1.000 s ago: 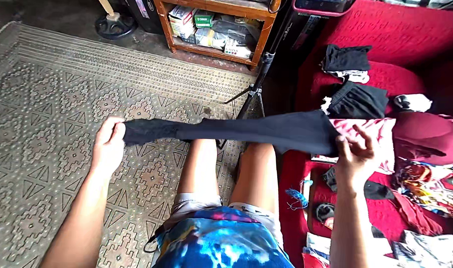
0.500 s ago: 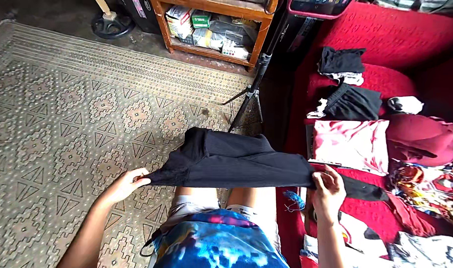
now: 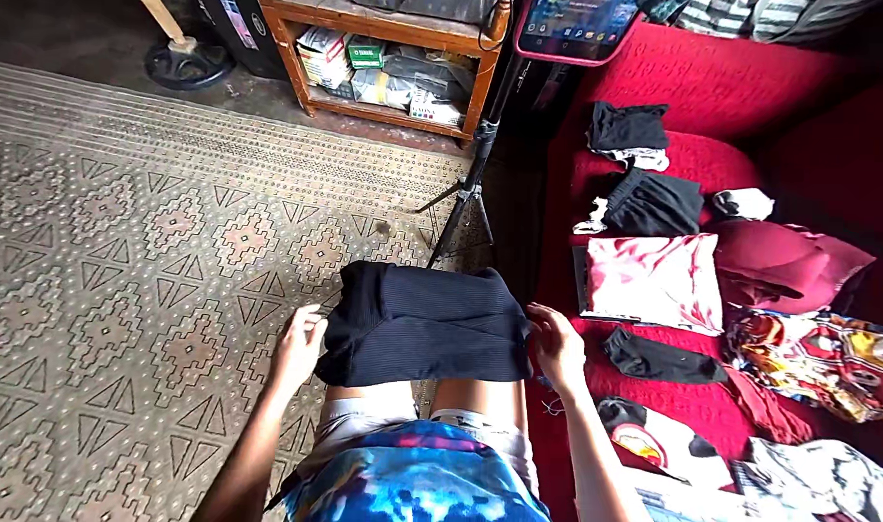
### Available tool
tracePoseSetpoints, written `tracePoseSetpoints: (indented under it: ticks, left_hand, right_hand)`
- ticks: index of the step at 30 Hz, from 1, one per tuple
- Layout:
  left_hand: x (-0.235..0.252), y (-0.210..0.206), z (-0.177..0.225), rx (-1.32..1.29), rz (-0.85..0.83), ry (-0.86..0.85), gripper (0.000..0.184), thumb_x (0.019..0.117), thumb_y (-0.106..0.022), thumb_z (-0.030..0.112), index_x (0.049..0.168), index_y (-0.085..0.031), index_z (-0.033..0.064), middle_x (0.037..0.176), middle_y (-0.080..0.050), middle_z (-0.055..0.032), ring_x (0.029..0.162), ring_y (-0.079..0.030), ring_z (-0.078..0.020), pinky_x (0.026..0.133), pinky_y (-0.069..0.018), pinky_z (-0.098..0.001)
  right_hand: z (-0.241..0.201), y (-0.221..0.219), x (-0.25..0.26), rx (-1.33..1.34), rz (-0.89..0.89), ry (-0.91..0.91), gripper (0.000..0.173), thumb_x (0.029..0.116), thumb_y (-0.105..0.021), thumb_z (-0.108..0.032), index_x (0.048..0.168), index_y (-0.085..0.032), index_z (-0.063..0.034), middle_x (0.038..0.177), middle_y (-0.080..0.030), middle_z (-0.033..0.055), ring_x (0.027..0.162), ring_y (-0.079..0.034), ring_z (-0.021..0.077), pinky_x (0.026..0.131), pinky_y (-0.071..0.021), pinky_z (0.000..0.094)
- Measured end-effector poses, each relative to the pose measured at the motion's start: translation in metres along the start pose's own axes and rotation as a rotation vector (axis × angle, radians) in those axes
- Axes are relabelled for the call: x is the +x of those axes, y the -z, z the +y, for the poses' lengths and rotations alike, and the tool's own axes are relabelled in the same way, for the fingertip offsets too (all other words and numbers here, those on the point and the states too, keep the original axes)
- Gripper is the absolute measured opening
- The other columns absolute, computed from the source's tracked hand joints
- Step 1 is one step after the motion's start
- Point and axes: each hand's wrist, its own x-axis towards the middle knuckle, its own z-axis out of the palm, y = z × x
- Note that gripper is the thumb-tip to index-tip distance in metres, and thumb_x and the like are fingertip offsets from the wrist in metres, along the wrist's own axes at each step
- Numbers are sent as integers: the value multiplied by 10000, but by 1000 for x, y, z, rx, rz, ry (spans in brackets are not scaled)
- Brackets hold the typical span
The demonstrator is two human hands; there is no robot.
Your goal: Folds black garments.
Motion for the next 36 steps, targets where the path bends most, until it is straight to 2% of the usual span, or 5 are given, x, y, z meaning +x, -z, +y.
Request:
tracePoseSetpoints:
  ticks: [11,20,25,28,36]
  left_hand:
    - [3,-85,9,-59,367,-131,495,998,-571,336,1297,-582,-59,1271,-601,-269,1235,-556,-408,1082,-438,-510]
    - [68,-42,4,-321,-121,196,506,1074,-486,351,1397,-516,-38,1394,-558,-251,1329,-525,-320,1129,-405,-474]
    - [122,-32,17,-521,-266,403,558,1032,-578,441,1393,-552,16,1298,-615,-231,1159,-614,-328,957,-508,-523]
    - [140,-27,22,-582,-277,361,514,992,-670,355,1363,-587,8,1297,-634,-209,1199,-611,-293,1034,-481,-502]
    - [148,-21,34,-812,-289,565,290,996,-597,225,1225,-619,49,1085,-691,-111,966,-668,-205,832,-551,-418]
  right_hand:
    - [10,8,23,-18,-51,1,182,959,-638,-148,1028,-731,-8,1144,-713,159,1124,-659,288,992,-520,452]
    - [-28,-12,8,-122,36,0,251,967,-648,-167,1104,-706,36,1127,-691,237,1094,-656,398,947,-538,527]
    - [-31,-40,-36,-182,70,151,475,934,-624,-490,910,-721,-25,935,-655,195,940,-647,384,851,-543,526]
    - [-24,-40,-59,-185,53,229,558,901,-611,-622,997,-760,-93,1001,-680,166,976,-636,345,882,-515,507]
    - [-11,-32,-71,-139,11,226,302,954,-615,-329,1109,-785,-134,994,-680,129,961,-655,271,893,-547,368]
